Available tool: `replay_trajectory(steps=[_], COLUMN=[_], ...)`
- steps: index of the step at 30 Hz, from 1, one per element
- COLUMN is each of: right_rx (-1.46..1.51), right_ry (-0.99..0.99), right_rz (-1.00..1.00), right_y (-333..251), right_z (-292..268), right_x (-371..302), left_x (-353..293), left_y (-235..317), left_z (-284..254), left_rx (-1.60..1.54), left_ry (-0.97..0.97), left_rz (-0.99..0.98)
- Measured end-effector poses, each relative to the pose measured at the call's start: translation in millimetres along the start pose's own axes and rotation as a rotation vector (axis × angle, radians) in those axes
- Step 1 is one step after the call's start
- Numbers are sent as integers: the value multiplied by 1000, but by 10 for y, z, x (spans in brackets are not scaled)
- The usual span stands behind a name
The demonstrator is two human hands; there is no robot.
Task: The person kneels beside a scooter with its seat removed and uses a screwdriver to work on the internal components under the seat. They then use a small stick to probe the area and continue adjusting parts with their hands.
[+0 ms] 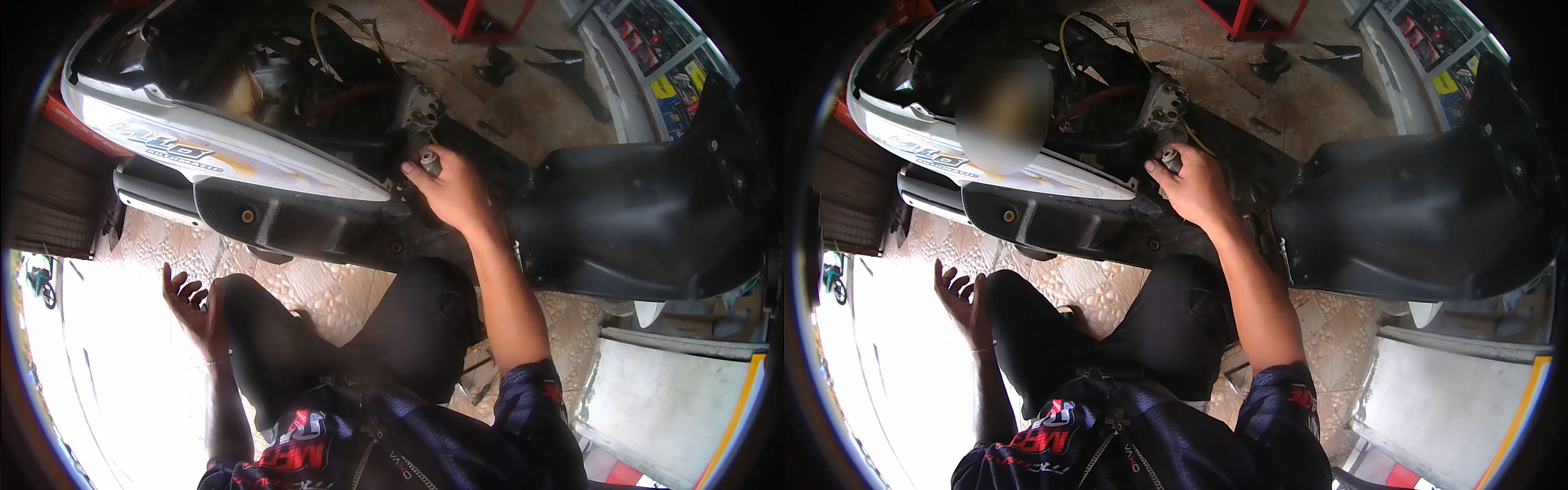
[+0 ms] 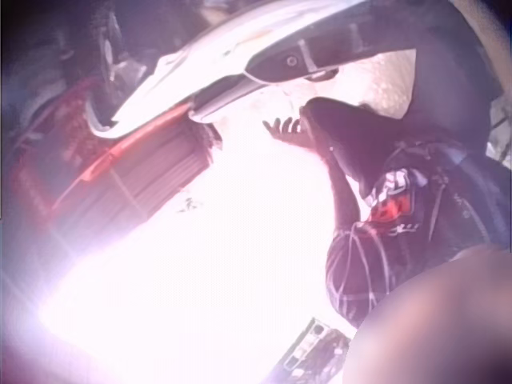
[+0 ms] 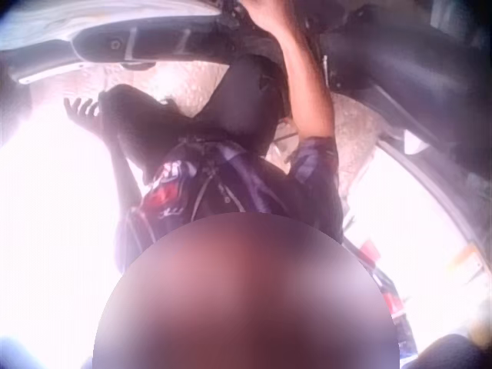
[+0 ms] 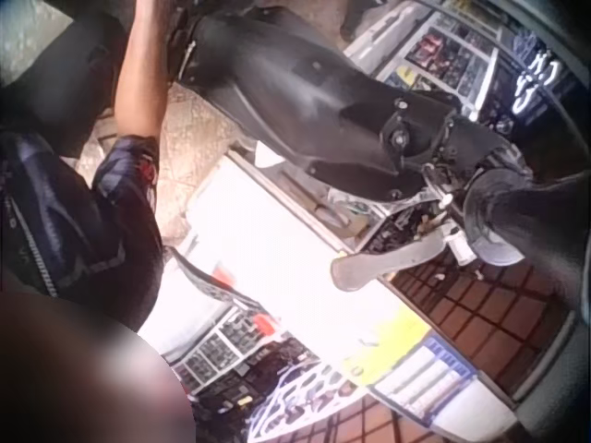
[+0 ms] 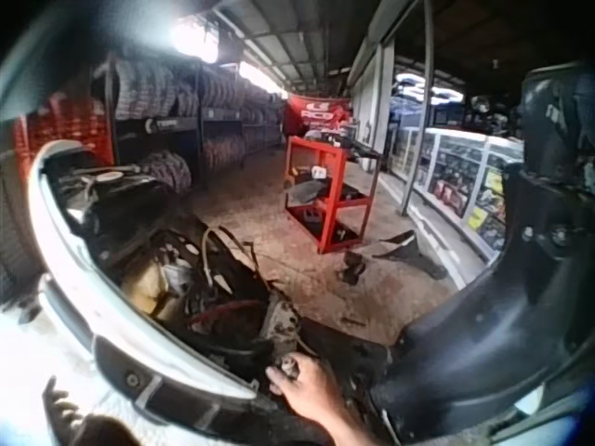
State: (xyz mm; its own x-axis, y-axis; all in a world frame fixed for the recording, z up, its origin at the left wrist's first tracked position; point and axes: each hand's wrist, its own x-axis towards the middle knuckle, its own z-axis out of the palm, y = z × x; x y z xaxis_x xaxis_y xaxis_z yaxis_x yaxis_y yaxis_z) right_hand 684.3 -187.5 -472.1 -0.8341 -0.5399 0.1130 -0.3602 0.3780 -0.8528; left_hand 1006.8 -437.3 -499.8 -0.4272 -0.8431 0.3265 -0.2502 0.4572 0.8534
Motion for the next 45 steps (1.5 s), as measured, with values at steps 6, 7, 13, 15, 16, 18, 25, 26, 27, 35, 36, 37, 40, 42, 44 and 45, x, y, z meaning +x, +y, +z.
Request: replay_trajectory(steps=[6,7,13,15,16,18,25,26,27,35,36,37,40,42,44,45], right_rx=[24,62,474,601,611,618,968,1070,1148,727,671,584,389,290,312,342], right_ry=[89,76,-30,-60,-77,-86,-77,-109,-122,-106,-96,-88,-86,-101,-115,-129], right_rz=[-70,-101,152,221,248,290,413,387,378,-96,-180,-173,-157,-141,-219,-288], right_y=[-112,-94,83,116,122,111,83,107,148,275,245,217,151,143,162,176], right_z=[80,85,109,81,64,41,69,63,9,-268,-261,-256,-241,-238,-246,-258], right_x=[44,36,5,9,10,-1,-73,-90,-91,-86,-60,-52,-23,-26,-38,-42], left_x=[144,155,196,175,166,158,153,152,151,159,158,158,168,169,168,168], left_y=[748,884,1418,1470,1473,1448,1348,1354,1363,1377,1374,1369,1363,1357,1353,1353], left_z=[434,528,1300,1588,1720,1935,2154,2161,2167,2156,2156,2155,2166,2167,2170,2170], left_rx=[48,63,275,360,447,623,753,749,735,652,653,655,655,636,615,605], left_ry=[-252,-307,-550,-524,-510,-508,-446,-436,-422,-391,-388,-369,-370,-375,-372,-366], left_rz=[317,421,845,968,998,1027,1017,1013,1010,1029,1029,1036,1033,1023,1019,1020])
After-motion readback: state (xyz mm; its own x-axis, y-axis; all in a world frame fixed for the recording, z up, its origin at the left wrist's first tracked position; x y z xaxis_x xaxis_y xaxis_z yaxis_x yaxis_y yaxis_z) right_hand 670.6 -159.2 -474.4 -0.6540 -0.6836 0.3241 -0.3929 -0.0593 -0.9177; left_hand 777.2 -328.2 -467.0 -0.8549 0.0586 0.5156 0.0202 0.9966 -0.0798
